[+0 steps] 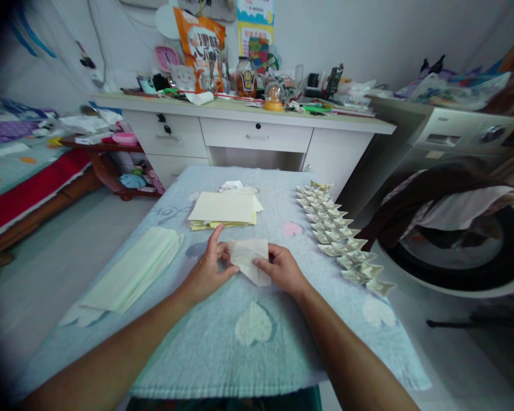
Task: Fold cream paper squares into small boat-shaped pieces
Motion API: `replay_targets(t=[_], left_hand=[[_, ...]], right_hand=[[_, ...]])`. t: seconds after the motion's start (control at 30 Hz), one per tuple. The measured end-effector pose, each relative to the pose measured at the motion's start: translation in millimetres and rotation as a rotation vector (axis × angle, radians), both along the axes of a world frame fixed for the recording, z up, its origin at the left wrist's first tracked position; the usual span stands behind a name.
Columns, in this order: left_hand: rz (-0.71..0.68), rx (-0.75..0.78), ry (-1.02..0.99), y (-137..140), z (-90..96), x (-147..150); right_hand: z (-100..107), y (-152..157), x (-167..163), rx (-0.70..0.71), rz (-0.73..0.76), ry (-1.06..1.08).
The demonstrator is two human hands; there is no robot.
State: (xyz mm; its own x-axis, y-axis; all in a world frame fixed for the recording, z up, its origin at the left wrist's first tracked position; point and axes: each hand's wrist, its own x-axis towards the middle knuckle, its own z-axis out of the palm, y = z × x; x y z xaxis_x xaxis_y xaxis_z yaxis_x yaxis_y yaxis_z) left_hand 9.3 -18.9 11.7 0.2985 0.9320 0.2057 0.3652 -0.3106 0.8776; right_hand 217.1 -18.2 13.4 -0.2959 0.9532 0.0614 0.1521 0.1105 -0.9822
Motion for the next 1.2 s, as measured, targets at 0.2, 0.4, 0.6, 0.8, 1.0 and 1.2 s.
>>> replay_targets(t=[0.2,0.4,0.6,0.8,1.0,1.2], left_hand=[[-0.094,-0.237,-0.313,5.0,-1.4,0.9],[-0.087,-0.325,-0.479,7.5,-3.1,-0.1],[-0.079,-0.304,-0.544,5.6,2.5,-0.5],[-0.062,-0.282,-0.433,1.8,2.5,0.7],[0.008,-0.211,-0.380,3.6,3.6,-2.8],[0.041,-0.192,-0.369,5.1,3.4,-7.1]], right_hand=[[-2.9,1.2,-5.7,-0.040,-0.049,0.236],[-3.2,-1.8,-8.5,-0.043,-0.019,0.255],[4.5,-2.4,-1.1,-0.054,0.016,0.279],[12.9,-4.7,-1.3,-0.086,0.028,0.282],[11.3,-4.7,-2.3,-0.148,0.036,0.314],[7.8,-3.9,-1.1,-0.119,0.048,0.283]])
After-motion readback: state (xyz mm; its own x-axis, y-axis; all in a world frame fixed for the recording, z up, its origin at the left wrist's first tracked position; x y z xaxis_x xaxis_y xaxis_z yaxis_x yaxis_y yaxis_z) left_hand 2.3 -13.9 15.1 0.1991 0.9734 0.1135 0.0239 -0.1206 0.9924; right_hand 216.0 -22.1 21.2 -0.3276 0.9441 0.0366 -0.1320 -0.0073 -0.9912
